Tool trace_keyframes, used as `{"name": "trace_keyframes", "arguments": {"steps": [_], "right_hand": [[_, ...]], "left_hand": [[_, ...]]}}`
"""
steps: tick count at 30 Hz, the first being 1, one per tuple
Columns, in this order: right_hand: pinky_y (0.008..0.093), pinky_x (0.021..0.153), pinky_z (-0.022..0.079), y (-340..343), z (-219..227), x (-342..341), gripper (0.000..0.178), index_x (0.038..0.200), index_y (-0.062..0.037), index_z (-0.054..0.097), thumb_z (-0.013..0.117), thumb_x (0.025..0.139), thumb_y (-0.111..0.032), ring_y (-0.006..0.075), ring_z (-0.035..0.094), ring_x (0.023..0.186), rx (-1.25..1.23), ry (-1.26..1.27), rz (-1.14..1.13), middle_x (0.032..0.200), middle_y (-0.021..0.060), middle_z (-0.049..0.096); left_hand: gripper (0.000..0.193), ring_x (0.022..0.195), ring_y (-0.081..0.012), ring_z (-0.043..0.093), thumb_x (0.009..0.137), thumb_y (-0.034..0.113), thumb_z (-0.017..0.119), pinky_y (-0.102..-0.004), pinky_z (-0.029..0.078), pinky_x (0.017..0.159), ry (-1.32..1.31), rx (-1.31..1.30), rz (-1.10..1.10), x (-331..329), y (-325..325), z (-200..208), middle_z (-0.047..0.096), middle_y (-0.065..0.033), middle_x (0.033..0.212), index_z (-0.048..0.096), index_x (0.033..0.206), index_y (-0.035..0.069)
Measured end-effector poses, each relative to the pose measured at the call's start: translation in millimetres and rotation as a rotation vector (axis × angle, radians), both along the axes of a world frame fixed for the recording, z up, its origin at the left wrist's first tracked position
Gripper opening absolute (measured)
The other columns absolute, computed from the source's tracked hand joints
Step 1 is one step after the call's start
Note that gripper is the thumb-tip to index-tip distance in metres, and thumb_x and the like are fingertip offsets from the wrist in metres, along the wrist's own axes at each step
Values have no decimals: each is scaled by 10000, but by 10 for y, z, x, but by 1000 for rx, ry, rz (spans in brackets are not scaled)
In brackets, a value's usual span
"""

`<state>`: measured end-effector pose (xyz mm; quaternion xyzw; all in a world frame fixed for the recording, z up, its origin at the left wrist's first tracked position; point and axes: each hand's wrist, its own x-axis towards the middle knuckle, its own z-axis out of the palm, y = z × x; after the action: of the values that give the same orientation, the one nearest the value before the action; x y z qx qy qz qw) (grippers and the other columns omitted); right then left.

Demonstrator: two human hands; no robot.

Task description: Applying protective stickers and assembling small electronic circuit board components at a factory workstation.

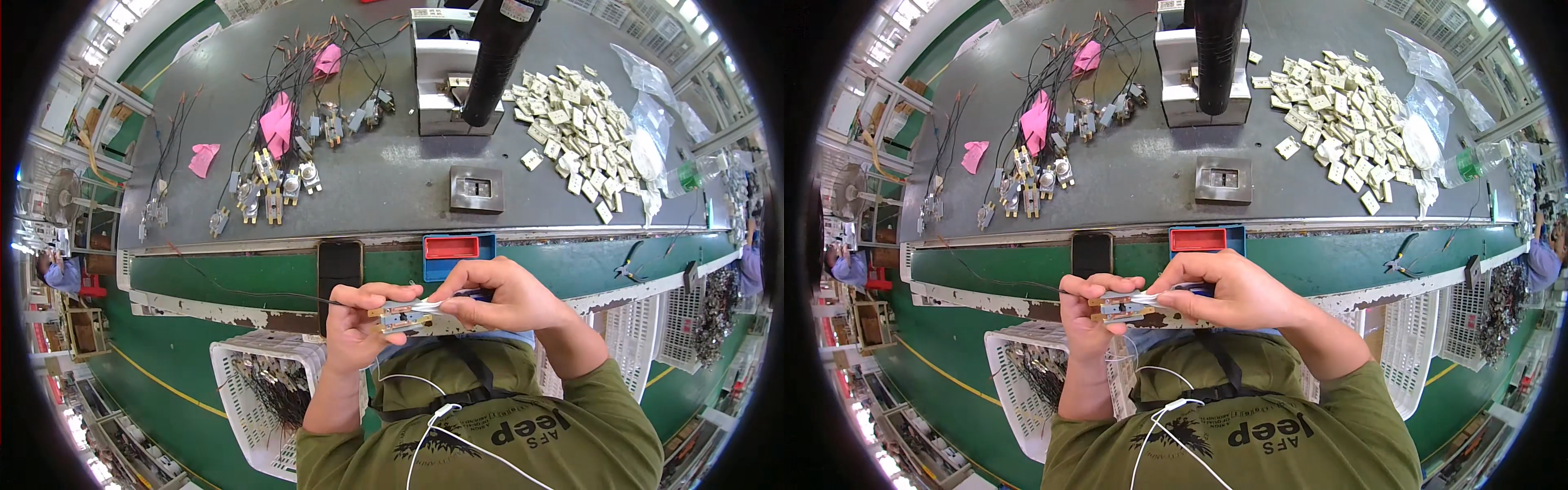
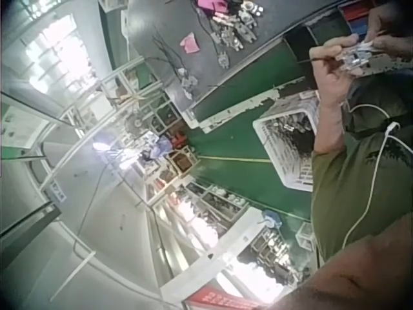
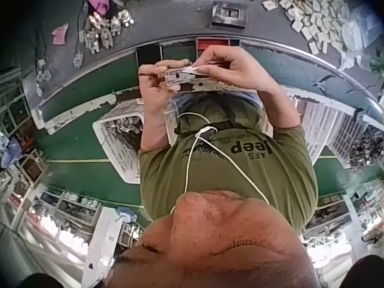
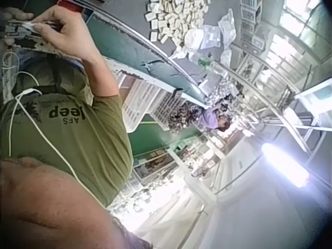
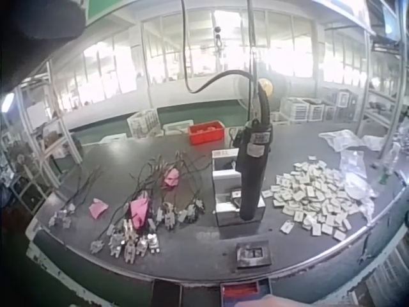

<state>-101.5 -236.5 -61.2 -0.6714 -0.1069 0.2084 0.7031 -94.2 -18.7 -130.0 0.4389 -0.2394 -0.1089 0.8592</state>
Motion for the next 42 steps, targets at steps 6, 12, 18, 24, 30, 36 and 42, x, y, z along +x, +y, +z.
{"name": "trace_keyframes", "arguments": {"steps": [6,12,18,24,30,36,42], "right_hand": [[219,536,427,-139,26,11,129,946,6,620,593,881,-102,51,538,601,-28,-33,85,695,11,596],[215,532,432,-77,-13,-17,105,929,8,630,603,862,-68,71,569,579,-22,-48,86,679,33,619],[220,535,449,-20,-34,-9,89,918,9,631,610,851,-46,88,602,578,-51,-97,85,693,53,644],[218,530,443,16,-84,-25,93,929,6,622,602,857,-50,79,594,582,-29,-85,94,709,49,640],[215,517,431,15,-90,-25,92,925,1,620,604,862,-64,72,581,578,33,-20,105,703,35,633],[212,502,419,0,-82,-14,96,927,2,612,600,868,-73,68,568,567,25,-26,119,705,38,632],[206,491,412,-12,-65,-9,96,928,0,609,598,872,-77,59,559,567,35,32,115,729,35,631]], "left_hand": [[487,1088,-365,551,712,61,758,-462,481,908,-12,1,104,19,36,13,567,-237,1096,412,1055,82],[492,1086,-362,554,706,75,765,-459,481,909,-13,-8,118,16,7,49,569,-240,1100,415,1052,82],[528,1035,-314,591,669,154,801,-428,510,891,36,43,167,-24,-30,77,591,-188,1048,417,1027,95],[519,1032,-327,590,669,133,798,-429,509,892,48,37,147,-41,-36,78,597,-189,1034,424,1026,91],[492,1108,-380,535,699,-2,744,-460,502,893,-48,-21,55,6,-8,1,559,-257,1106,420,1060,79],[491,1104,-378,538,697,3,746,-467,496,903,-34,-24,57,11,-16,9,562,-253,1105,420,1056,80],[495,1102,-375,540,690,16,756,-471,492,906,-34,-24,58,22,-18,-3,562,-250,1107,421,1049,80]]}}
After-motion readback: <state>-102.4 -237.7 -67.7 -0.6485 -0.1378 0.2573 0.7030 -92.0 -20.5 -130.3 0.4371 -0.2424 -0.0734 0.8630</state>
